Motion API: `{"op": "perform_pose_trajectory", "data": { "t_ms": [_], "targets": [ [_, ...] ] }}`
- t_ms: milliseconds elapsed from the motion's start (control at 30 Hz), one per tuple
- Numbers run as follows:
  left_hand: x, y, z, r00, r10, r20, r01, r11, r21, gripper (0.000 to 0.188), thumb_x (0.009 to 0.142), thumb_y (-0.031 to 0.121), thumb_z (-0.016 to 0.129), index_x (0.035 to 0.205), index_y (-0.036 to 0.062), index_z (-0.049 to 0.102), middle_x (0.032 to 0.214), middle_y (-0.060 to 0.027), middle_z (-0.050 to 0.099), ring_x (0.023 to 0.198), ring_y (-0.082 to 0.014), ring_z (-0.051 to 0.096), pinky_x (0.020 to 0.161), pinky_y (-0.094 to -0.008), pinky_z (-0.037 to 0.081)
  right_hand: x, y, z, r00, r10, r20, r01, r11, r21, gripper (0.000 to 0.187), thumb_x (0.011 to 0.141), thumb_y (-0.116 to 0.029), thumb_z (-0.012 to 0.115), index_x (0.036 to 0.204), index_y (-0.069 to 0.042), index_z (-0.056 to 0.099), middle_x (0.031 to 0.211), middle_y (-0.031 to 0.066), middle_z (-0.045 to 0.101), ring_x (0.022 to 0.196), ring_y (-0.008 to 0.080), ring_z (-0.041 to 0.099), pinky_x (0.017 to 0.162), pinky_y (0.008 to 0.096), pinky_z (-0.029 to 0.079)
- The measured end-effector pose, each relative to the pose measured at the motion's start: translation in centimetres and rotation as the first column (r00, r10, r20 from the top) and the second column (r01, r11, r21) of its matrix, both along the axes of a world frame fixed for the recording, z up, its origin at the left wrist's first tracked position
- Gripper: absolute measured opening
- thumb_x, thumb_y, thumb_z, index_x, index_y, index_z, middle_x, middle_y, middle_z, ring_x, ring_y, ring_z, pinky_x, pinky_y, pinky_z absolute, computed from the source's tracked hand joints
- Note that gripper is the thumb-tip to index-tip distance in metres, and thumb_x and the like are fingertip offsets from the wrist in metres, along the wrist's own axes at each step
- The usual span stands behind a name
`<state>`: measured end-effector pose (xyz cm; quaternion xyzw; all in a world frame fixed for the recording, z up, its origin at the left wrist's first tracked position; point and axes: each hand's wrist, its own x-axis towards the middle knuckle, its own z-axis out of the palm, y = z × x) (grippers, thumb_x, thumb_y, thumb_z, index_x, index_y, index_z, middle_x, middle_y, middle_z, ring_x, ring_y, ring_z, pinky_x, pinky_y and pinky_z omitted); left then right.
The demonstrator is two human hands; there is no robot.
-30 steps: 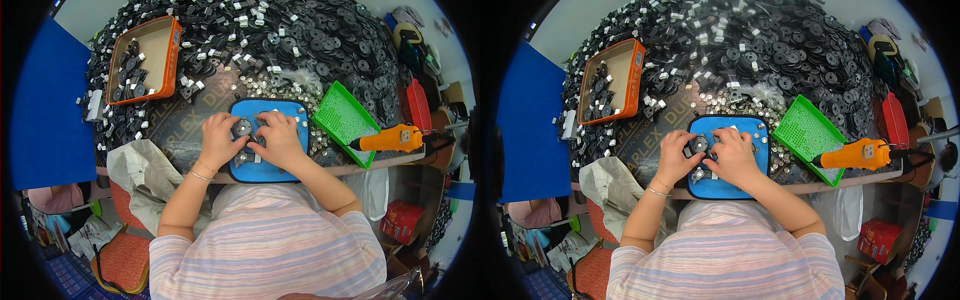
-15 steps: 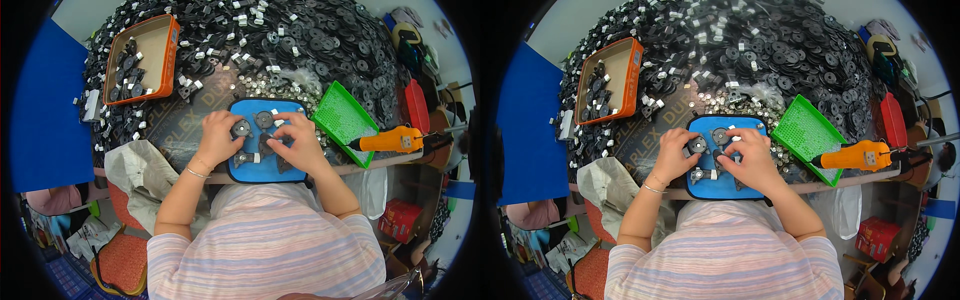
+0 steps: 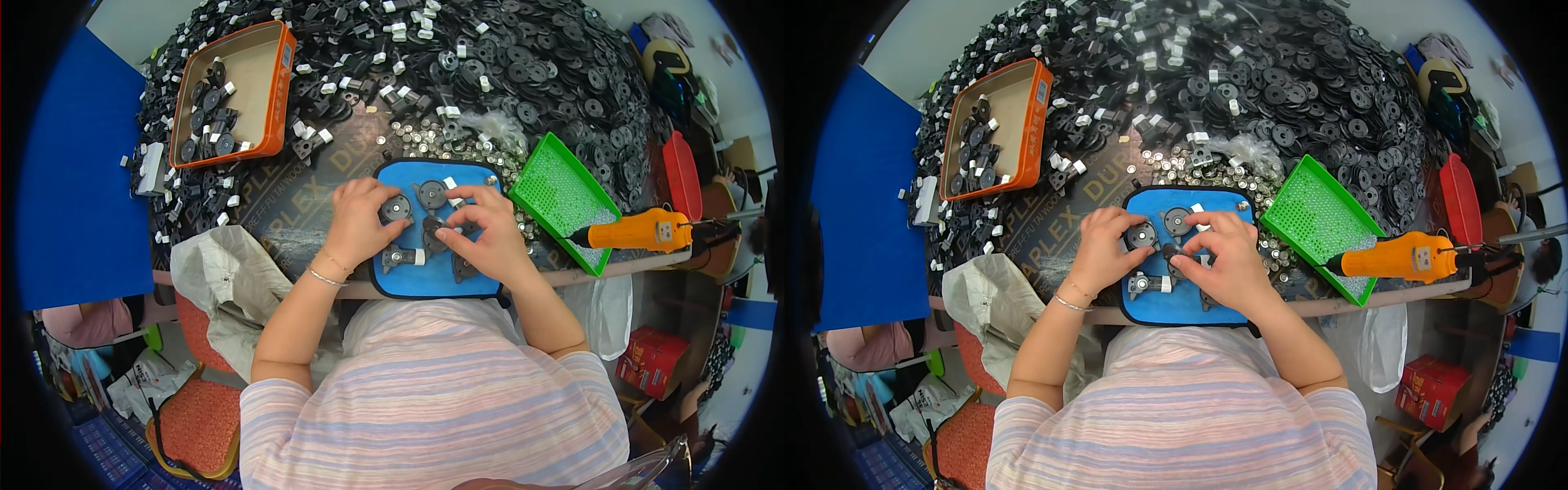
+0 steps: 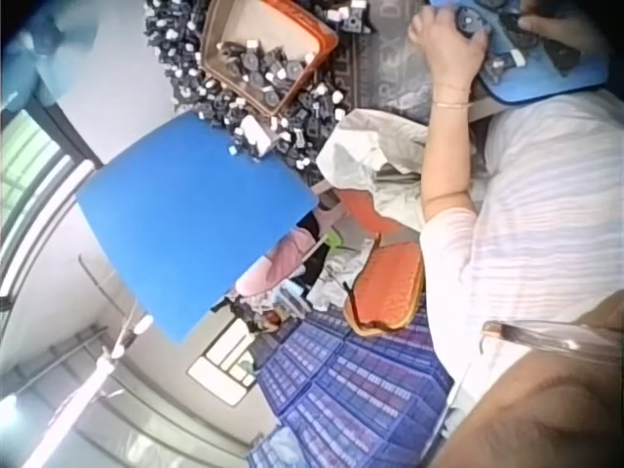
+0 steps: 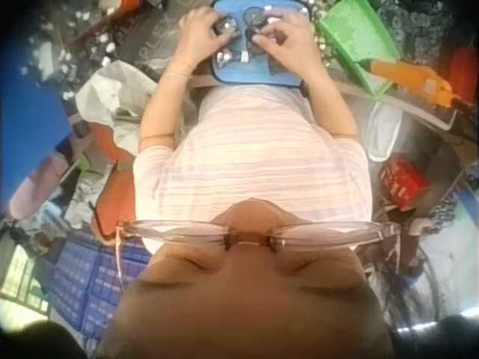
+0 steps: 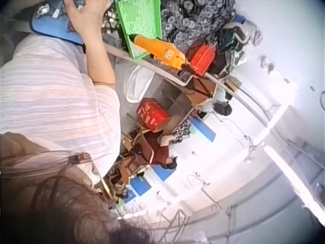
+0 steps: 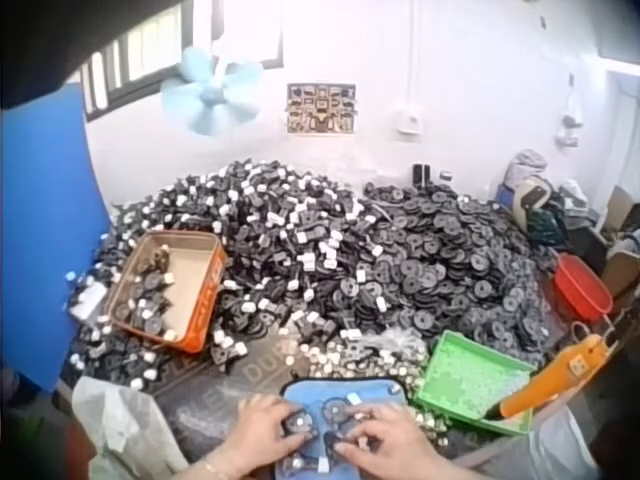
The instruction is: Assembling small plastic components by hand and with an electric screwdriver at a workbench.
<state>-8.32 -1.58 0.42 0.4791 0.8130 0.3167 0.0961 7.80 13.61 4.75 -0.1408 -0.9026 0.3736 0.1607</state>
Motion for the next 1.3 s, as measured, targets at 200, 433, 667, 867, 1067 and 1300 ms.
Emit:
{"op": "perform_pose_trajectory", "data": {
  "t_ms": [200,433,667,867,1067,1300],
  "targets": [
    [0.4,-0.4,1.7,0.991,0.029,0.132,-0.045,0.992,0.119,0.039,0.066,0.019,0.079,0.101,0.0067,0.065,0.093,-0.007,0.061,0.093,-0.0257,0.056,0.085,-0.0383,0.041,0.0,-0.1,-0.1,1.0,0.004,-0.019,-0.004,1.0,-0.018,0.016,0.066,-0.017,0.079,0.073,-0.011,0.065,0.11,0.0035,0.061,0.104,0.0246,0.052,0.091,0.0378,0.034],
    [2.1,-1.8,1.8,0.2,-0.179,0.963,-0.234,0.946,0.224,0.018,0.088,0.005,0.062,0.104,-0.0014,0.06,0.094,-0.0054,0.065,0.081,-0.0111,0.062,0.075,-0.0236,0.051,-0.6,-1.2,-1.0,0.909,0.213,-0.358,0.001,0.858,0.514,0.027,0.06,-0.012,0.078,0.083,-0.019,0.067,0.097,-0.0041,0.06,0.088,0.0179,0.057,0.077,0.0365,0.034],
    [2.3,-2.4,1.1,0.298,-0.141,0.944,-0.295,0.927,0.231,0.015,0.088,0.001,0.06,0.103,-0.0013,0.06,0.087,-0.0043,0.065,0.074,-0.0099,0.061,0.069,-0.0228,0.05,-0.7,-1.7,-0.8,0.928,0.216,-0.302,-0.138,0.956,0.261,0.028,0.064,-0.013,0.077,0.09,-0.015,0.066,0.099,-0.0019,0.062,0.092,0.0187,0.058,0.078,0.0361,0.039],
    [2.0,-2.0,1.7,0.629,-0.183,0.755,-0.048,0.961,0.273,0.022,0.084,-0.006,0.055,0.104,-0.0015,0.062,0.095,-0.0041,0.061,0.085,-0.0082,0.057,0.074,-0.0217,0.047,-1.6,-1.2,0.0,0.92,0.341,-0.195,-0.333,0.94,0.072,0.046,0.064,-0.009,0.077,0.107,-0.011,0.063,0.106,0.0051,0.059,0.09,0.0235,0.059,0.073,0.0339,0.048],
    [1.4,-1.5,2.6,0.472,-0.234,0.85,-0.123,0.937,0.326,0.045,0.08,-0.01,0.055,0.124,0.0007,0.047,0.097,-0.006,0.059,0.087,-0.0114,0.057,0.076,-0.0237,0.047,-2.0,-1.9,0.5,0.935,0.348,-0.073,-0.338,0.933,0.119,0.052,0.063,-0.01,0.077,0.113,-0.01,0.06,0.1,0.0051,0.058,0.087,0.0238,0.059,0.07,0.0342,0.049],
    [1.3,-2.0,3.5,0.699,-0.027,0.714,-0.14,0.975,0.174,0.055,0.077,-0.007,0.066,0.127,0.0024,0.044,0.1,-0.0052,0.058,0.089,-0.0113,0.056,0.078,-0.0233,0.048,-1.8,-3.7,-0.3,0.973,0.198,0.116,-0.226,0.92,0.32,0.048,0.059,-0.034,0.081,0.096,-0.01,0.062,0.095,0.004,0.056,0.092,0.022,0.055,0.08,0.0371,0.036]
  ]
}}
